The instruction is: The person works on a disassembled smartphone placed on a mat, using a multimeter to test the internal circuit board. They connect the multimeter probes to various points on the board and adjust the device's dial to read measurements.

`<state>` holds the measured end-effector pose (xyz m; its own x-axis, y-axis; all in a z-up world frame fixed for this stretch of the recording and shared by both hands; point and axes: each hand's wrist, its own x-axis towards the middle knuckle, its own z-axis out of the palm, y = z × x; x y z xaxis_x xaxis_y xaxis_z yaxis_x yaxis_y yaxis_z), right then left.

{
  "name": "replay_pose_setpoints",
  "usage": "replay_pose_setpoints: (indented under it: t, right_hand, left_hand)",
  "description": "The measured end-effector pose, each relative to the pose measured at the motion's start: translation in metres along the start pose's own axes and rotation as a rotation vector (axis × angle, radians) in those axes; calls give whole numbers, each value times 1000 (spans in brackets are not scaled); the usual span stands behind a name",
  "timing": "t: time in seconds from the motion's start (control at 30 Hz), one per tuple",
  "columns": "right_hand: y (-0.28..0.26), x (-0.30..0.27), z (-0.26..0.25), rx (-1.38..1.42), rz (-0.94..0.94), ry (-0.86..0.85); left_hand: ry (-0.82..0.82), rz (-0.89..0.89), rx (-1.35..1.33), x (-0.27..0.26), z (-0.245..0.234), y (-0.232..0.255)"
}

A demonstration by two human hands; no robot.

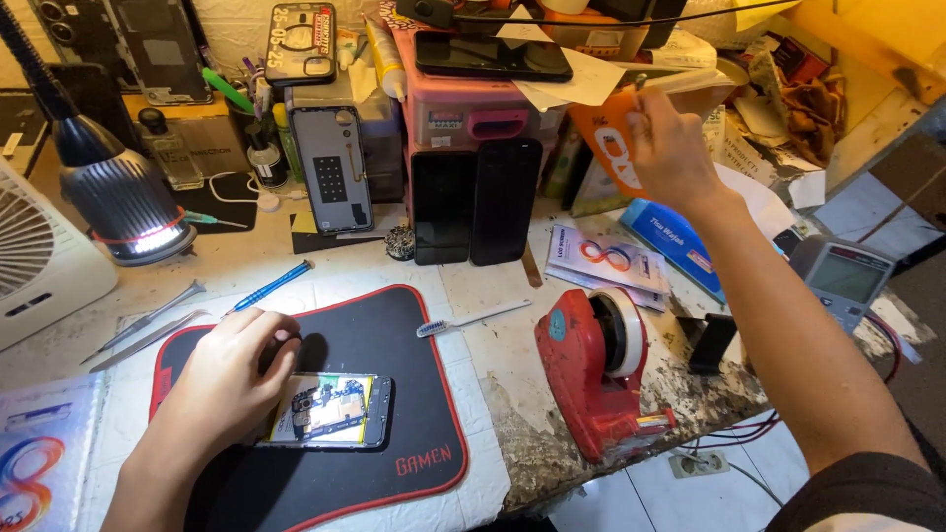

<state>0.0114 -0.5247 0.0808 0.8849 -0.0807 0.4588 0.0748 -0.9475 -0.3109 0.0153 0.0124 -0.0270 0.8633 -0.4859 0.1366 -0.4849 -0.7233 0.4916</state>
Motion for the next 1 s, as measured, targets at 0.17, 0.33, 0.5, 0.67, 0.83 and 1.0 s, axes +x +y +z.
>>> replay_pose_setpoints:
  t: [0.17, 0.33, 0.5, 0.67, 0.83, 1.0]
  right_hand:
    - [-57, -46, 1, -454, 68, -565]
    - [-30, -76, 20, -256, 161, -895]
    - [-34, -69, -1, -286, 68, -773]
    - [-12, -52, 8, -471, 144, -977]
    - [-33, -45, 7, -339, 267, -1001]
    - [-55, -55, 8, -320, 399, -1160]
  left_hand:
    - [-23, -28, -9, -1, -1, 9]
    - [-8, -3, -3, -2, -1, 7]
    - [-6, -9, -6, 0, 0, 6]
    - [-15, -13, -1, 0, -1, 6]
    - [-24, -41, 9, 0, -5, 10]
    - [-50, -48, -4, 0, -5, 12]
